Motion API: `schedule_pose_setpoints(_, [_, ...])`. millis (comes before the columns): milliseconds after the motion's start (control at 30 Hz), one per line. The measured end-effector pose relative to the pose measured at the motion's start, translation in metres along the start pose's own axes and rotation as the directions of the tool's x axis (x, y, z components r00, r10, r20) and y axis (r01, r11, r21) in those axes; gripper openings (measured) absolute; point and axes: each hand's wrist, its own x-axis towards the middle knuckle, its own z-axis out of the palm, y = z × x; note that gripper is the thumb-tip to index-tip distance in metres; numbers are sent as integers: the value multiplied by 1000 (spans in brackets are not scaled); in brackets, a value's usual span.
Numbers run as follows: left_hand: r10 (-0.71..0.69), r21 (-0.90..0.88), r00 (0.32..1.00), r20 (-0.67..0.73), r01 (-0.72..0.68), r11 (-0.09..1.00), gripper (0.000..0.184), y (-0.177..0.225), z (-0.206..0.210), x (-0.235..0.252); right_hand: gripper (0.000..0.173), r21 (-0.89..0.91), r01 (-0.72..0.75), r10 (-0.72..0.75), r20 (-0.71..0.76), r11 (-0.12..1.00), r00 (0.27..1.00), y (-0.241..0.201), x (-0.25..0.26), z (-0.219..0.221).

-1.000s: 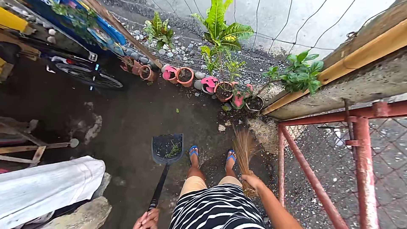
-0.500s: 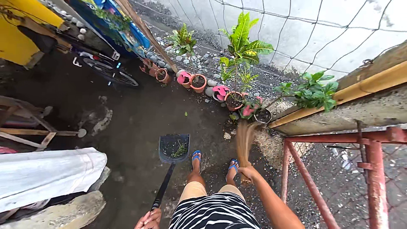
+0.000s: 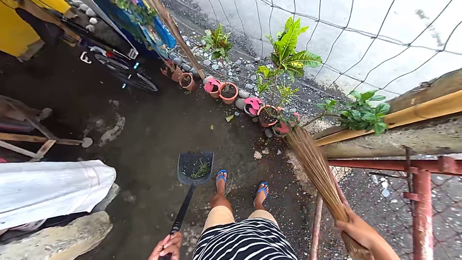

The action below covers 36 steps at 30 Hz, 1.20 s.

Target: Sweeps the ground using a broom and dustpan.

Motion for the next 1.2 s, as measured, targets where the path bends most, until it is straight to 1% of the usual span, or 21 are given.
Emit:
schedule_pose_setpoints(67, [17,14,1000,4,-17,1000,25,1,0,4,93,-124,-21,13,-65,992,998,-9,58,6])
schedule_pose_setpoints(100, [25,28,1000,1,-25,999,26,-1,-1,4,93,-216,-33,23,-48,976,999,-15,82,10])
schedule_pose_setpoints(167, [24,32,1000,3,-24,999,26,-7,0,4,91,-353,-14,26,31,936,999,-28,104,18])
schedule_pose_setpoints(200, [13,26,1000,11,-13,1000,25,-7,2,3,91,-372,5,21,65,928,998,-31,99,21])
schedule_pose_setpoints(267, [-5,11,1000,27,5,1000,22,-7,3,2,92,-307,24,2,83,951,997,-25,67,17])
schedule_pose_setpoints(367, [-7,7,999,32,7,1000,23,-10,2,6,98,-148,32,-27,34,989,999,-4,2,-12])
schedule_pose_setpoints(433, [-2,3,1000,21,2,1000,24,-13,3,8,102,-96,36,-35,11,995,999,11,-16,-22])
schedule_pose_setpoints(500, [0,5,1000,19,0,1000,23,-13,3,12,103,-75,20,-22,-21,997,1000,17,1,-18])
schedule_pose_setpoints(567, [7,10,1000,20,-8,1000,24,-13,4,17,97,-65,23,-24,-23,998,999,9,44,-2])
schedule_pose_setpoints(633, [18,28,1000,15,-18,999,24,-15,4,19,93,-115,42,-37,47,993,998,-5,86,18])
schedule_pose_setpoints(700, [22,32,1000,5,-22,999,24,-18,7,18,99,-189,69,-45,128,979,991,-18,109,37])
schedule_pose_setpoints(733, [24,31,1000,-5,-24,999,24,-19,9,17,103,-210,76,-45,146,975,988,-22,109,43])
schedule_pose_setpoints(800, [30,30,999,-19,-29,999,26,-20,11,16,105,-182,82,-55,150,980,987,-24,86,37])
schedule_pose_setpoints(933, [46,36,999,-26,-45,998,28,-23,11,17,105,-72,132,-122,118,989,985,2,-1,-8])
schedule_pose_setpoints(1033, [60,46,998,-27,-59,997,29,-27,10,16,103,-69,171,-157,175,983,972,10,-59,-35])
schedule_pose_setpoints(1100, [63,49,998,-30,-62,997,30,-29,12,15,105,-55,174,-160,193,983,968,14,-64,-40])
schedule_pose_setpoints(1133, [64,47,998,-29,-62,997,30,-30,12,15,106,-49,173,-162,183,984,970,14,-55,-41])
schedule_pose_setpoints(1200, [64,39,998,-29,-63,997,31,-30,10,15,103,-48,164,-158,110,985,981,6,-15,-37])
